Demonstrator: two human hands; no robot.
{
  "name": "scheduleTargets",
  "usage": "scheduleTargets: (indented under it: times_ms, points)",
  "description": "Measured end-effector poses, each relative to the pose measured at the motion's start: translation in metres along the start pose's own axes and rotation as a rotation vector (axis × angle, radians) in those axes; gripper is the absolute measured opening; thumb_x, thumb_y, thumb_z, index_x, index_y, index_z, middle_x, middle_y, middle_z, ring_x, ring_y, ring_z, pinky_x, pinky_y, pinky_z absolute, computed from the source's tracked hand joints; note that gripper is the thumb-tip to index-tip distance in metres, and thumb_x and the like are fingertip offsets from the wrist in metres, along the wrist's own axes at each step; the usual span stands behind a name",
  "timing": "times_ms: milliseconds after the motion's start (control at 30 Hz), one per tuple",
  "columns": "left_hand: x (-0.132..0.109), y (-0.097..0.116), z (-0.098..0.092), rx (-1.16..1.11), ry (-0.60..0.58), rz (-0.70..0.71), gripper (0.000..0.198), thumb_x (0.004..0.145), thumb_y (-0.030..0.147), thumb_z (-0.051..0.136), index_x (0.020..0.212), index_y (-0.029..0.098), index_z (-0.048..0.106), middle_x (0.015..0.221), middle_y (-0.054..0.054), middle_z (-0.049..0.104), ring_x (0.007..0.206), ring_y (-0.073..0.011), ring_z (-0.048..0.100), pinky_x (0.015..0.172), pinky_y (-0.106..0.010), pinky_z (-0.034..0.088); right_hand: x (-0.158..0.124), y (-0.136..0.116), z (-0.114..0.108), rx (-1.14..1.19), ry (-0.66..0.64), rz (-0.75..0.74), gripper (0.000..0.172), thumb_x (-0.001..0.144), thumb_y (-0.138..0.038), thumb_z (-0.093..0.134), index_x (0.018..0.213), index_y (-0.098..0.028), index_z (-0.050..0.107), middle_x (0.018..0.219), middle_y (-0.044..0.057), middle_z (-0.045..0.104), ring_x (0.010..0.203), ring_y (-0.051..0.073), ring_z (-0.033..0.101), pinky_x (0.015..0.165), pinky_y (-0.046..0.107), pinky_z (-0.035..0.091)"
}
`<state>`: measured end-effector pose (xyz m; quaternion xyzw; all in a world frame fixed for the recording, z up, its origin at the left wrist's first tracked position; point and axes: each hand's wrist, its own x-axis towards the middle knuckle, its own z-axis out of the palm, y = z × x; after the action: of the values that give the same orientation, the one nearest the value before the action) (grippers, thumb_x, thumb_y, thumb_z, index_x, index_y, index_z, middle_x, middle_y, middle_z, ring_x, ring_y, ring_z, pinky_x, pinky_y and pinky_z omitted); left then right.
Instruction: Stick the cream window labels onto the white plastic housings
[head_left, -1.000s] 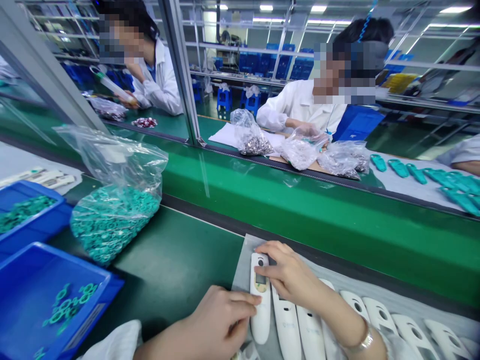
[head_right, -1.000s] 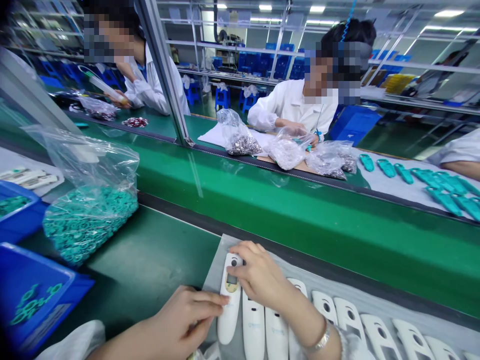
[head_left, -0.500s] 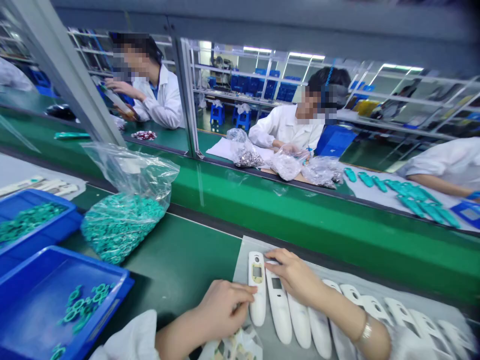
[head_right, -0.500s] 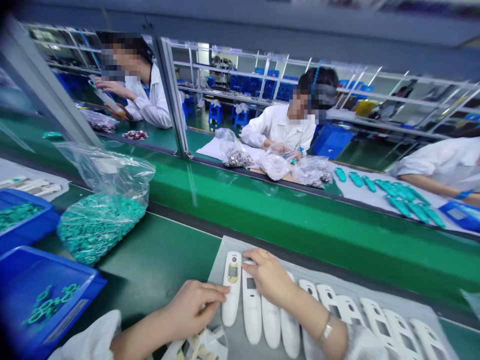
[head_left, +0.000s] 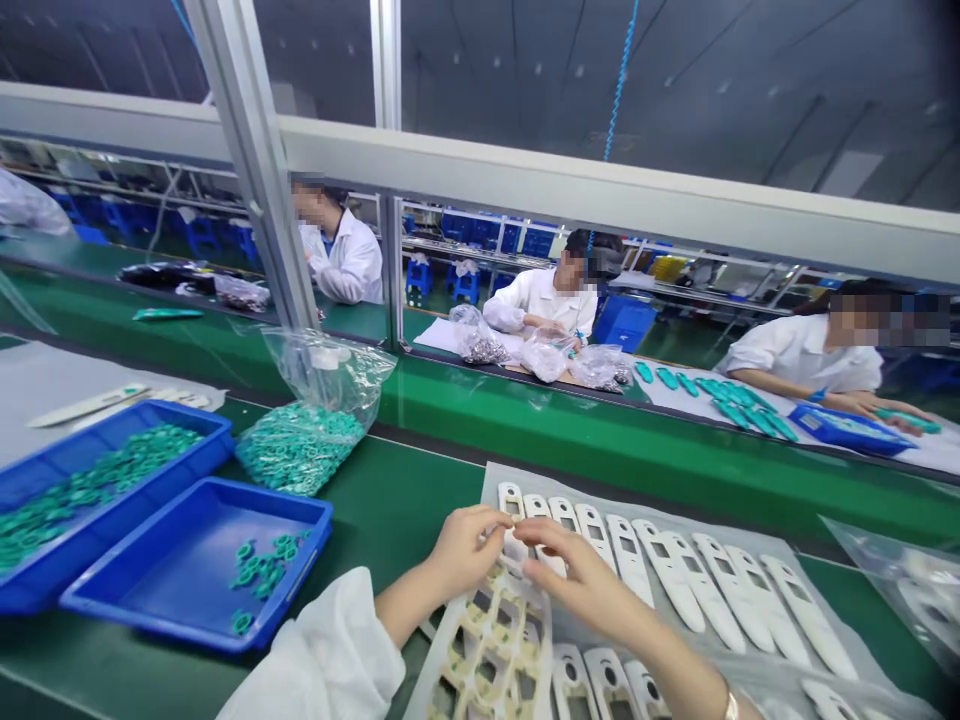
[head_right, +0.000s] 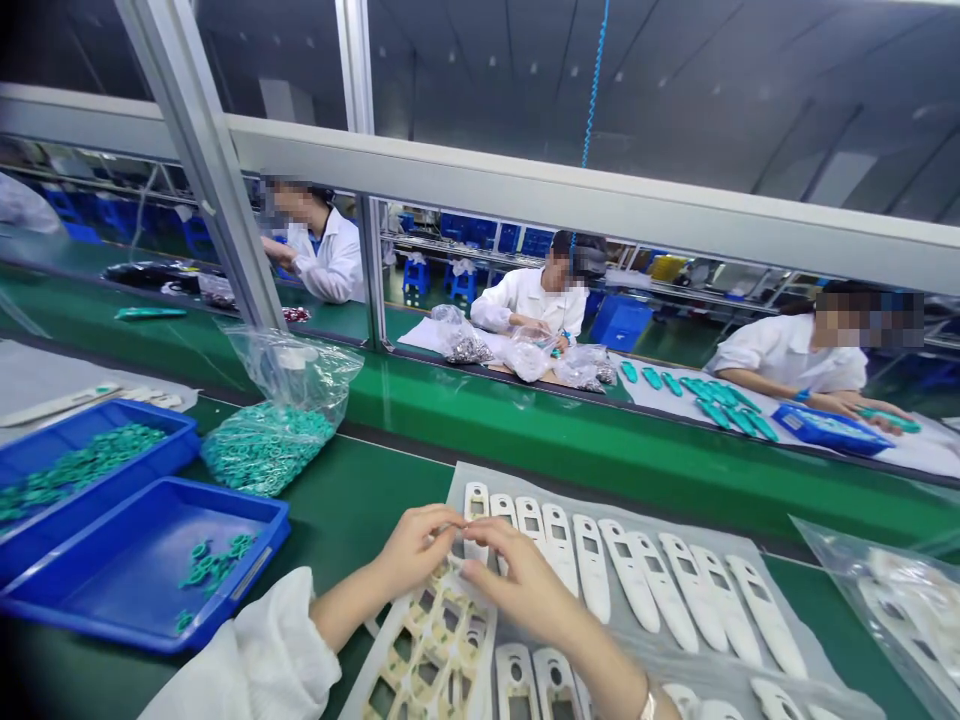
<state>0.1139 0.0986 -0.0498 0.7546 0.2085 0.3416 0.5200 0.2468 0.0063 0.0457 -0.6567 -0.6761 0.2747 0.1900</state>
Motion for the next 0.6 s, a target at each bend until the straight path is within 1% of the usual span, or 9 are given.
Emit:
scheduleTargets:
  times_ms: [67,100,200,267,367,433,467,533,600]
  points:
    - [-0.003,0.011,-0.002,-0.032,0.018,-0.015,0.024,0.084,0.021,0.041,0.097,0.015,0.059,0.084,-0.005,0.063,0.074,-0.0146,0.059,0.064,-0.023,0.045,-0.010,-0.012,0.012,-0.004,0.081,0.032,0.032,0.078,-0.031,0.058,0.107,-0.021,0.052,0.109,0.008,0.055,0.101,0.021,0.051,0.087,0.036,0.043]
    - [-0.004,0.015,-0.002,-0.072,0.014,-0.030,0.023,0.085,0.023,0.040,0.099,0.015,0.057,0.082,-0.004,0.062,0.071,-0.0138,0.058,0.061,-0.022,0.044,-0.014,-0.015,0.019,-0.019,0.117,0.056,0.032,0.075,-0.028,0.060,0.105,-0.020,0.052,0.105,0.007,0.056,0.098,0.021,0.052,0.084,0.036,0.043]
    - [-0.007,0.026,-0.005,-0.295,-0.036,-0.103,0.023,0.085,0.030,0.043,0.097,0.014,0.054,0.076,-0.002,0.056,0.061,-0.0105,0.054,0.055,-0.020,0.041,-0.017,-0.019,0.031,-0.043,0.182,0.124,0.019,0.073,-0.020,0.057,0.092,-0.019,0.053,0.088,0.004,0.060,0.082,0.018,0.055,0.074,0.033,0.045]
    - [-0.008,0.031,-0.009,-0.481,-0.081,-0.142,0.028,0.080,0.034,0.052,0.100,0.014,0.051,0.080,-0.002,0.054,0.061,-0.0093,0.052,0.055,-0.020,0.041,-0.017,-0.020,0.030,-0.041,0.218,0.126,0.015,0.075,-0.017,0.053,0.089,-0.019,0.053,0.085,0.003,0.061,0.078,0.017,0.055,0.072,0.031,0.044]
    - [-0.009,0.037,-0.015,-0.640,-0.187,-0.165,0.038,0.071,0.034,0.065,0.100,0.013,0.052,0.086,-0.004,0.055,0.070,-0.0116,0.054,0.063,-0.023,0.043,-0.019,-0.019,0.021,-0.058,0.268,0.108,0.018,0.076,-0.018,0.052,0.095,-0.019,0.053,0.090,0.004,0.061,0.083,0.018,0.055,0.075,0.032,0.044]
    - [-0.010,0.039,-0.016,-0.656,-0.242,-0.184,0.034,0.070,0.033,0.066,0.095,0.011,0.056,0.087,-0.007,0.059,0.077,-0.0146,0.055,0.070,-0.026,0.044,-0.022,-0.019,0.015,-0.069,0.259,0.103,0.019,0.076,-0.019,0.053,0.096,-0.019,0.054,0.090,0.004,0.060,0.084,0.018,0.055,0.075,0.032,0.043]
    - [-0.011,0.040,-0.016,-0.648,-0.248,-0.196,0.032,0.070,0.032,0.066,0.093,0.011,0.057,0.086,-0.008,0.060,0.079,-0.0158,0.056,0.070,-0.027,0.044,-0.023,-0.020,0.013,-0.065,0.243,0.103,0.019,0.076,-0.019,0.055,0.095,-0.020,0.055,0.089,0.003,0.060,0.083,0.018,0.055,0.075,0.031,0.043]
    - [-0.012,0.042,-0.013,-0.607,-0.221,-0.210,0.032,0.070,0.030,0.065,0.095,0.011,0.057,0.085,-0.008,0.063,0.076,-0.0162,0.057,0.066,-0.025,0.043,-0.026,-0.022,0.010,-0.042,0.217,0.101,0.014,0.077,-0.021,0.055,0.092,-0.020,0.056,0.086,0.003,0.060,0.081,0.017,0.055,0.073,0.030,0.044]
    - [-0.014,0.043,-0.010,-0.519,-0.180,-0.204,0.034,0.072,0.028,0.062,0.102,0.013,0.055,0.082,-0.006,0.064,0.065,-0.0132,0.055,0.056,-0.022,0.039,-0.028,-0.023,0.008,-0.020,0.216,0.088,0.010,0.081,-0.025,0.052,0.089,-0.020,0.057,0.083,0.002,0.060,0.079,0.016,0.055,0.072,0.029,0.044]
